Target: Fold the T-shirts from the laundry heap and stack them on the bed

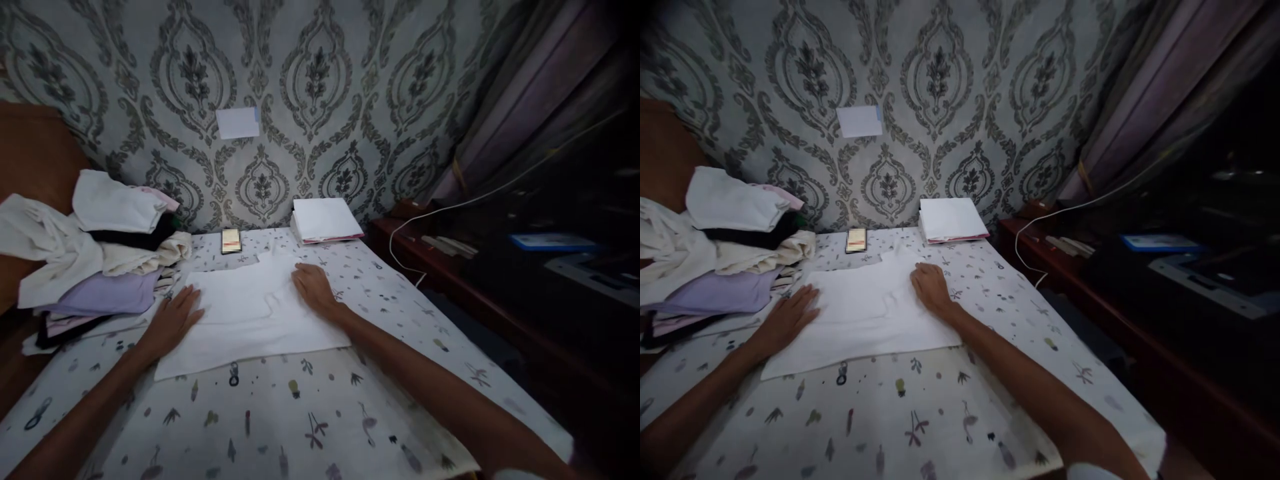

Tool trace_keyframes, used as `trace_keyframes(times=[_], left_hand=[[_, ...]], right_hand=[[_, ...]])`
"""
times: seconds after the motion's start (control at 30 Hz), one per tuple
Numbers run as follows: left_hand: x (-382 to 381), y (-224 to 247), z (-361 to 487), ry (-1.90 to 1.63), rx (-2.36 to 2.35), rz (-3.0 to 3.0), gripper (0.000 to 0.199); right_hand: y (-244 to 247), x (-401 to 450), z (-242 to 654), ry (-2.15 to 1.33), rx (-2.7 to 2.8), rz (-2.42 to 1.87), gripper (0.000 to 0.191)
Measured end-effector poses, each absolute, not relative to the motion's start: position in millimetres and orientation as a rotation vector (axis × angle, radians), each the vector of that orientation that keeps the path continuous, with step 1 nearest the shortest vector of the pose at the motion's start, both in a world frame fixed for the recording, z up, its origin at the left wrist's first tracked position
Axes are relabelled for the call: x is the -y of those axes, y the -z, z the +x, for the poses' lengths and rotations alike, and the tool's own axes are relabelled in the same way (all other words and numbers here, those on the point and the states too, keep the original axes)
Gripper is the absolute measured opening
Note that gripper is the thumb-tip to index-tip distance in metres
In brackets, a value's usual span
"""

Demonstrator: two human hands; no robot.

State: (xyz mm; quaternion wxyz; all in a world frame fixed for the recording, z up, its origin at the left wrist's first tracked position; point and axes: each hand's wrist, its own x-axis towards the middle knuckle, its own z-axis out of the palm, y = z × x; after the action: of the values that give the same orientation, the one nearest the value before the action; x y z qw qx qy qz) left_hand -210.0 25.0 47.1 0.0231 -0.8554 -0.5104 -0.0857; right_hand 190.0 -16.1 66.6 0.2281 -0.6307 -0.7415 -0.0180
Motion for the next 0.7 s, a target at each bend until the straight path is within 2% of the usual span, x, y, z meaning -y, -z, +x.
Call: trace_keyframes(times=[0.2,0.37,0.57,0.7], left_hand=[[-86,-67,-178,0.185,1.666,-2.566,0.051],[-116,-75,-170,0.206,1.583,-2.592,0.039],[-128,-85,-169,0.301,1.684,-2.643,0.020],[-109,-102,-173,0.425,1.654,-2.672,0.017]], right_hand=[[-80,-95,191,-0.096,1.932,-1.953,0.025],[-76,-152,183,-0.315,1.858,-2.077,0.035],[-83,-162,182,-0.466,1.730,-1.979,0.031],[-104,-130,192,-0.453,1.646,-1.747,0.017]])
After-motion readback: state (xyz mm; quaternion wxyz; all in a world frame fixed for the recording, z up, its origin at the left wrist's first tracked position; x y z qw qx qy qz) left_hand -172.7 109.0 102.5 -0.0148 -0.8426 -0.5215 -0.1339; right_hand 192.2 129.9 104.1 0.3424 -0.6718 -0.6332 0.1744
